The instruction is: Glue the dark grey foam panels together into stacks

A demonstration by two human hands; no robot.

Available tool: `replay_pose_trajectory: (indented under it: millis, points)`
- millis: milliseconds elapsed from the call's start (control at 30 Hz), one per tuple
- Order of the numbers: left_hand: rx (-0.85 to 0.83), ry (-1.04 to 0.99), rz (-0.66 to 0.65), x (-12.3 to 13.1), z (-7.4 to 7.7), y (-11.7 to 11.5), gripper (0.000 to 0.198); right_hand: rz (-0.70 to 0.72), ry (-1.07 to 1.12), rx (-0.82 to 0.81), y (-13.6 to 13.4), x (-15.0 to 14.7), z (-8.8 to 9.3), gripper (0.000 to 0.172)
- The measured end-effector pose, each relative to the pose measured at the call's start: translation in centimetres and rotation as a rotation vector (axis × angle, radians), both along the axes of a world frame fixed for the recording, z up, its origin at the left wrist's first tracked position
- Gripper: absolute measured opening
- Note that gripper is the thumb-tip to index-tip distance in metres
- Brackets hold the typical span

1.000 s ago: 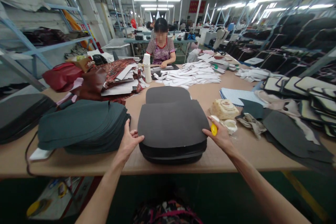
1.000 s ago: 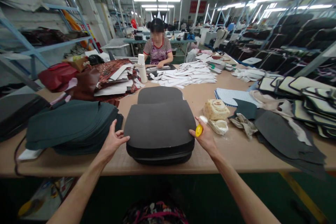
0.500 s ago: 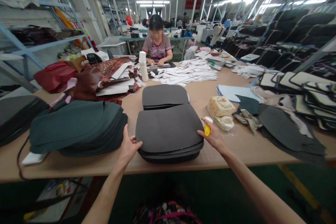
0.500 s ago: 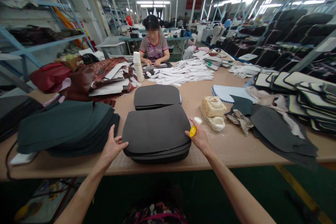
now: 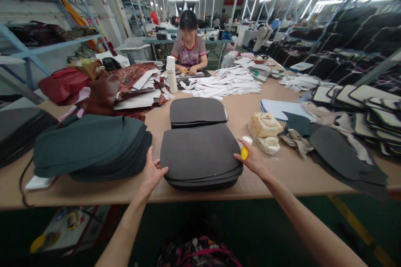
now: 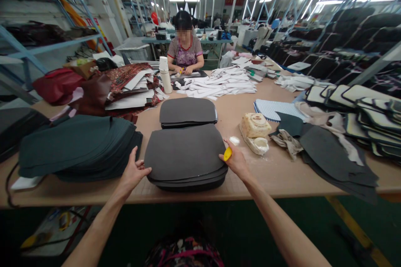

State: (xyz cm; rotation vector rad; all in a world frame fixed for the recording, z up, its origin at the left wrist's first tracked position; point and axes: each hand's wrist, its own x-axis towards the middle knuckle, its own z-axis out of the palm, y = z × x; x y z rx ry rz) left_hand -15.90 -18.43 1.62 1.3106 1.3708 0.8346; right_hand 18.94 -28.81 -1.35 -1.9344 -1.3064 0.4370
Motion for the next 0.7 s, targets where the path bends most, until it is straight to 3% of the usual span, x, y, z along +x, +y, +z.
replay_pose_trajectory:
  millis: [300, 567, 700]
  points:
    - [0.061, 0.052, -0.044, 0.2, -0.2, -0.1, 0.102, 0.001, -0.005, -0.015, -0.2, -0.3, 0.3, 0.064]
    - [0.185, 0.189, -0.078, 1.5, 1.9, -1.1, 0.093, -0.032, -0.015, -0.028, -0.3, -0.4, 0.7, 0.063]
    - [0.196, 0.192, -0.069, 1.8, 2.2, -1.1, 0.093, -0.029, 0.003, -0.013, -0.3, -0.3, 0.8, 0.058]
